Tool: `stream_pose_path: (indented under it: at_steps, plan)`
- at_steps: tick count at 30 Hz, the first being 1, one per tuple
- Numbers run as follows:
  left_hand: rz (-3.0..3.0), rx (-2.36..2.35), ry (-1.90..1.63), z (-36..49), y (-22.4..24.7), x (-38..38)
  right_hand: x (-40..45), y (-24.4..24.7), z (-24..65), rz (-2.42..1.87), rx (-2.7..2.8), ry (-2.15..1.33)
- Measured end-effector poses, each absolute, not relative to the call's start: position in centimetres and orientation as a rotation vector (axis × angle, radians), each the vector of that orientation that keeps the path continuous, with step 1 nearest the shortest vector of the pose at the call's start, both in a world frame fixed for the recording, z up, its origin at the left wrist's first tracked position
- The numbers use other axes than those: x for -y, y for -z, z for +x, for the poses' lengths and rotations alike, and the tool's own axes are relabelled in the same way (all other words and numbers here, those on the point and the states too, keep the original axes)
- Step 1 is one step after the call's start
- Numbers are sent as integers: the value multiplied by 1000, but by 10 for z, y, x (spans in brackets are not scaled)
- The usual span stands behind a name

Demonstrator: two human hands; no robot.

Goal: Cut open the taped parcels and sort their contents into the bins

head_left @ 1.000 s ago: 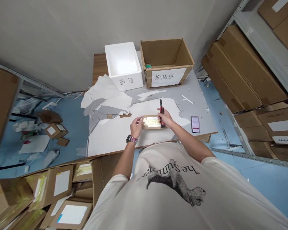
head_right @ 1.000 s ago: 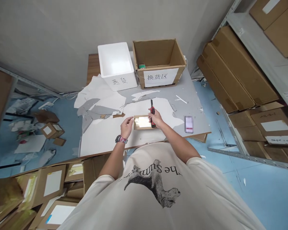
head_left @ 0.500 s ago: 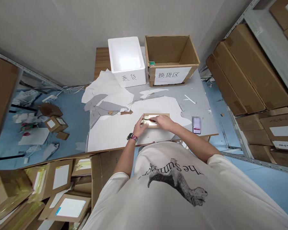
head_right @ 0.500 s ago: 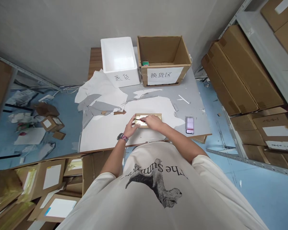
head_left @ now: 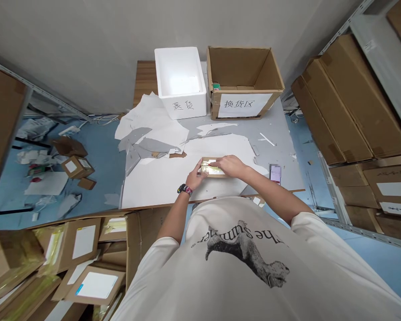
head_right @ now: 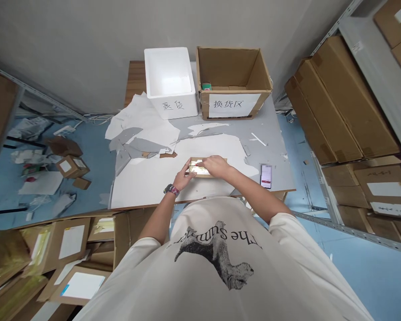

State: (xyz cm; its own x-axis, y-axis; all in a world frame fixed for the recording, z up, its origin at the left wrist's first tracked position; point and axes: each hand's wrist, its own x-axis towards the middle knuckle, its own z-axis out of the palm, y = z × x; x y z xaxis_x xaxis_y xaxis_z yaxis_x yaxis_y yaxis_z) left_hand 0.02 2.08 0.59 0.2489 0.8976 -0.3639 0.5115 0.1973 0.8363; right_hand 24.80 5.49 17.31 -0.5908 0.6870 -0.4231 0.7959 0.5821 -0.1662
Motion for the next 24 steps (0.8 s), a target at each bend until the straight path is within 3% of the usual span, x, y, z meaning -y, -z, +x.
stream_pose_path:
  at_steps: [10,24]
  plan:
    - [1730,-1475,-228,-4,-8,-23,-72,-169,260,1148,-2549,599]
    - [1818,-1305,-246,-15,-5,-46,-74,-169,263,1126,-2522,634]
